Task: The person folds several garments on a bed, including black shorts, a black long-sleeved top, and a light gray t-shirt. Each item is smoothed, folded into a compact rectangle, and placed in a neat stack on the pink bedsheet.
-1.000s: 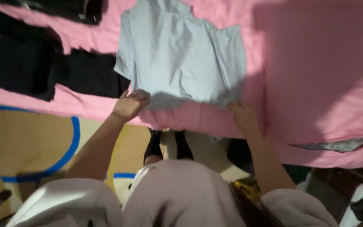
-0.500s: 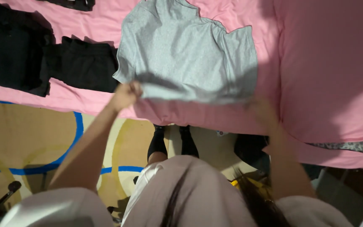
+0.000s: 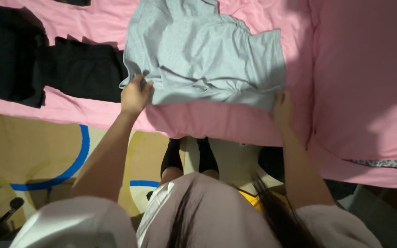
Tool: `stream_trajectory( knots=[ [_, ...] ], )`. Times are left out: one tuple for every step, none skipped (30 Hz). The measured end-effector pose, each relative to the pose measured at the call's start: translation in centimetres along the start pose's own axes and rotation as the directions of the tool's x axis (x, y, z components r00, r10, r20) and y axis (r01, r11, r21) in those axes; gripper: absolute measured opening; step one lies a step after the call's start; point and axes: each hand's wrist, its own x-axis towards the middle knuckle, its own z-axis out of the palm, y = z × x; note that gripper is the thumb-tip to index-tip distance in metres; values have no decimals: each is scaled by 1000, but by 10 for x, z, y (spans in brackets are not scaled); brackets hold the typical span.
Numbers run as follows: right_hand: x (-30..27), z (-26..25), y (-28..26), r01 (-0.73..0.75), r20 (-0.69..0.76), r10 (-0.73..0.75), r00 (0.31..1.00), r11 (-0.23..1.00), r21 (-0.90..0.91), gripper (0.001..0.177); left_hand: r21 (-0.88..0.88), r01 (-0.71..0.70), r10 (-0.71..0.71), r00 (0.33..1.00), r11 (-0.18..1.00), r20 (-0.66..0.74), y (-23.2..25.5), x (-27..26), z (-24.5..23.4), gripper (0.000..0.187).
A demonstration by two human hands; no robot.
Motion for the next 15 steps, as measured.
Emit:
stream_trajectory(
  knots=[
    [-3,-5,-4,-13,3,13,1000,997,-72,38,52,15,-17,999,999,30,4,-3,-3,36],
    [-11,-13,-12,-26,10,28,1000,989,-144,40,106,33,-40,997,994,63,7,-10,-7,34],
    [-18,-20,-21,91,-36,-98,994,980,-178,41,160,49,-65,994,986,94,12,-19,-9,32],
    [-23,-26,-31,204,-79,-225,971,955,-217,41,209,52,-74,993,976,97,16,-25,-7,33],
    [-28,-34,-41,311,-117,-350,930,914,-259,41,259,55,-83,992,964,99,20,-30,-5,33],
    [-34,-42,-51,199,-58,-235,970,911,-360,39,306,55,-89,991,950,97,23,-30,-2,34],
    [-42,-49,-61,92,-12,-109,994,883,-461,37,318,29,-61,994,947,91,24,-30,1,35],
    [-49,-53,-71,-8,25,27,999,827,-563,37,330,6,-38,995,944,92,25,-32,5,35],
    [-49,-53,-79,-40,58,90,994,814,-579,36,341,-17,-15,996,940,93,25,-33,9,36],
    [-47,-54,-86,-69,92,153,984,799,-597,36,363,-21,-18,995,931,103,24,-33,11,35],
    [-47,-56,-93,-96,123,216,969,782,-616,35,385,-25,-20,993,922,113,24,-32,13,36],
    [-46,-57,-101,-77,110,178,978,796,-601,34,408,-32,-19,993,912,120,24,-27,14,36],
    [-46,-60,-109,-57,97,139,985,808,-586,33,416,-46,11,996,908,85,26,-23,14,35],
    [-45,-63,-119,-36,84,102,991,820,-572,32,424,-59,41,998,904,52,27,-20,13,35],
    [-43,-69,-130,-32,82,92,992,836,-548,33,433,-72,71,997,899,20,30,-16,11,34]
  ],
)
